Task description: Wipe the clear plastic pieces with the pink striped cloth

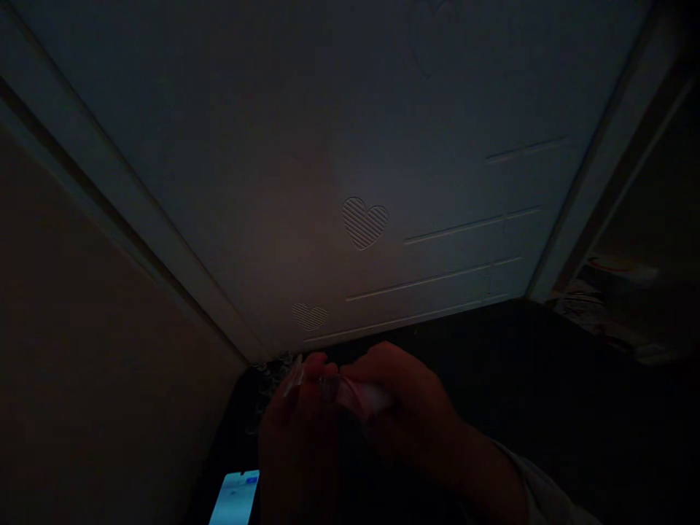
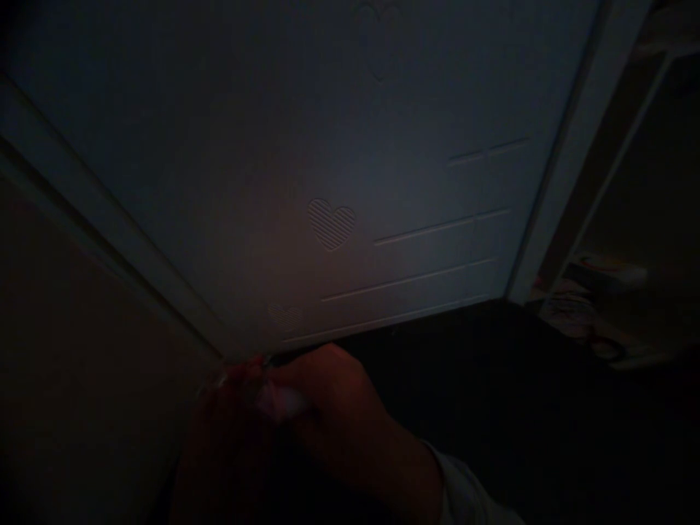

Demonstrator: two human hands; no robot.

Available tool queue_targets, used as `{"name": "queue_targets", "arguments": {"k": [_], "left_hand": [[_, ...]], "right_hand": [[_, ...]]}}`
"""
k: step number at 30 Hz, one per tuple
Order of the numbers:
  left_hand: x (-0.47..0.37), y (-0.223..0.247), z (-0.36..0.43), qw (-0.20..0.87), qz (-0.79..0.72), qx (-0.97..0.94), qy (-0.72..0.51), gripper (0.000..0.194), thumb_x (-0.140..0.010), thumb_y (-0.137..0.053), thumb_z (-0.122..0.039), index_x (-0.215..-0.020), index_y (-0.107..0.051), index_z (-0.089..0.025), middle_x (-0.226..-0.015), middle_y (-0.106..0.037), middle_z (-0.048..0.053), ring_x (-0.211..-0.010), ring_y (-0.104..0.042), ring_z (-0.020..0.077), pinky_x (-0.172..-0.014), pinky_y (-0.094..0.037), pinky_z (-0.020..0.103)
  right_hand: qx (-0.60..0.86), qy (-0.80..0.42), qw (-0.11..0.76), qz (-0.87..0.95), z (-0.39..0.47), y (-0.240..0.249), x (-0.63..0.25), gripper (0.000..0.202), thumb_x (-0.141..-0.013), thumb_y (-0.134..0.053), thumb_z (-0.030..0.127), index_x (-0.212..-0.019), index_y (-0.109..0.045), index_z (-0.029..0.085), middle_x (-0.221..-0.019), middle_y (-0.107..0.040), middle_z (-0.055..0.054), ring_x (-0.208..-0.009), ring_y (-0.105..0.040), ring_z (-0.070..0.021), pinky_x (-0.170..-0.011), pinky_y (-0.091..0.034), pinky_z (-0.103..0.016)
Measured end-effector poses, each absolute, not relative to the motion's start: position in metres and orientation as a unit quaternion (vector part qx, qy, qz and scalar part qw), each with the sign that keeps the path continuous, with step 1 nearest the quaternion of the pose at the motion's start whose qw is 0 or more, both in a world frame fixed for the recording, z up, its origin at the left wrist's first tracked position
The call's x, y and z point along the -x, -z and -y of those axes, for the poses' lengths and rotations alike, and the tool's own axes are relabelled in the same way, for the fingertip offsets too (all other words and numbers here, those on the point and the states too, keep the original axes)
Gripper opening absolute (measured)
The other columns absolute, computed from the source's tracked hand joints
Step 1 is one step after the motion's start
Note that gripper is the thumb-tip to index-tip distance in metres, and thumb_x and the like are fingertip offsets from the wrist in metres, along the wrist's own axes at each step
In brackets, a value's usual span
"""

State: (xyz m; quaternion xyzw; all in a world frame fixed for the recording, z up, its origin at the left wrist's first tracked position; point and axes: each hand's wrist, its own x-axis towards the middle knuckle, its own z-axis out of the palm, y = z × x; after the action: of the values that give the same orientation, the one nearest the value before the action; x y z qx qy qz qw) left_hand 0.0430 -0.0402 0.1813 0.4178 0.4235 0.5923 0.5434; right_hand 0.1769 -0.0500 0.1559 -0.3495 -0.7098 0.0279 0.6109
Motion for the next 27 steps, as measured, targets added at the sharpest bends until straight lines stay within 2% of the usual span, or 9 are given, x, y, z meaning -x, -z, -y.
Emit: {"name": "queue_targets", "arguments": {"k": [4, 8, 11, 13, 15, 19, 23, 27], "left_hand": [[-0.046, -0.183, 0.038, 0.524, -0.408, -0.446, -0.600, 0.007, -0.066, -0.079, -0.024, -0.071, -0.074, -0.022, -0.072, -0.074, 0.003, -0.066, -0.068, 0.0218, -0.059, -0.059, 0.032], [-0.055, -0.182, 0.044, 0.535, -0.396, -0.425, -0.614, 0.004, -0.074, -0.072, -0.026, -0.075, -0.073, -0.023, -0.073, -0.074, 0.003, -0.066, -0.068, 0.0194, -0.058, -0.058, 0.028], [-0.060, -0.179, 0.046, 0.516, -0.401, -0.418, -0.631, 0.011, -0.078, -0.065, -0.016, -0.079, -0.073, -0.024, -0.074, -0.073, -0.002, -0.066, -0.067, 0.0128, -0.060, -0.055, 0.019], [-0.059, -0.176, 0.045, 0.494, -0.422, -0.438, -0.621, 0.015, -0.074, -0.065, -0.011, -0.080, -0.073, -0.023, -0.072, -0.073, -0.004, -0.063, -0.066, 0.0103, -0.058, -0.053, 0.015], [-0.056, -0.174, 0.043, 0.484, -0.436, -0.466, -0.598, 0.014, -0.069, -0.068, -0.012, -0.079, -0.073, -0.021, -0.070, -0.073, -0.003, -0.061, -0.066, 0.0115, -0.056, -0.052, 0.016], [-0.052, -0.176, 0.042, 0.488, -0.444, -0.479, -0.579, 0.014, -0.061, -0.074, -0.018, -0.076, -0.072, -0.019, -0.072, -0.075, 0.000, -0.070, -0.070, 0.0177, -0.063, -0.055, 0.022], [-0.053, -0.179, 0.043, 0.496, -0.473, -0.457, -0.566, 0.020, -0.059, -0.077, -0.022, -0.078, -0.071, -0.018, -0.075, -0.076, 0.002, -0.071, -0.071, 0.0189, -0.061, -0.054, 0.023], [-0.053, -0.176, 0.043, 0.497, -0.475, -0.445, -0.574, 0.021, -0.057, -0.078, -0.018, -0.076, -0.071, -0.018, -0.072, -0.076, 0.001, -0.071, -0.071, 0.0181, -0.061, -0.055, 0.021]], "right_hand": [[0.397, -0.103, 0.578, 0.706, 0.055, -0.159, -0.177, 0.023, -0.079, -0.050, 0.013, -0.094, -0.067, 0.017, -0.074, -0.071, -0.005, -0.059, -0.061, -0.0147, -0.050, -0.043, -0.023], [0.409, -0.149, 0.576, 0.692, 0.057, -0.160, -0.177, 0.018, -0.080, -0.052, 0.017, -0.089, -0.067, 0.017, -0.068, -0.069, -0.003, -0.051, -0.058, -0.0129, -0.045, -0.041, -0.022], [0.385, -0.089, 0.608, 0.689, 0.054, -0.158, -0.177, 0.012, -0.083, -0.054, 0.018, -0.087, -0.065, 0.019, -0.067, -0.068, -0.002, -0.052, -0.056, -0.0127, -0.048, -0.040, -0.022], [0.371, -0.017, 0.616, 0.695, 0.050, -0.155, -0.177, 0.009, -0.086, -0.055, 0.019, -0.086, -0.063, 0.019, -0.068, -0.068, -0.002, -0.056, -0.057, -0.0138, -0.052, -0.041, -0.025], [0.362, 0.048, 0.605, 0.707, 0.047, -0.152, -0.179, 0.009, -0.089, -0.054, 0.021, -0.087, -0.063, 0.019, -0.069, -0.070, -0.002, -0.060, -0.058, -0.0151, -0.057, -0.041, -0.027], [0.347, 0.122, 0.596, 0.714, 0.042, -0.149, -0.181, 0.008, -0.091, -0.053, 0.021, -0.095, -0.059, 0.019, -0.073, -0.073, -0.003, -0.063, -0.060, -0.0166, -0.060, -0.040, -0.030], [0.335, 0.148, 0.597, 0.714, 0.042, -0.149, -0.181, 0.008, -0.092, -0.050, 0.019, -0.097, -0.056, 0.020, -0.073, -0.073, -0.003, -0.061, -0.060, -0.0161, -0.059, -0.040, -0.030], [0.335, 0.131, 0.604, 0.711, 0.044, -0.150, -0.181, 0.009, -0.092, -0.050, 0.020, -0.099, -0.056, 0.022, -0.075, -0.073, -0.002, -0.063, -0.061, -0.0161, -0.059, -0.041, -0.030]]}}
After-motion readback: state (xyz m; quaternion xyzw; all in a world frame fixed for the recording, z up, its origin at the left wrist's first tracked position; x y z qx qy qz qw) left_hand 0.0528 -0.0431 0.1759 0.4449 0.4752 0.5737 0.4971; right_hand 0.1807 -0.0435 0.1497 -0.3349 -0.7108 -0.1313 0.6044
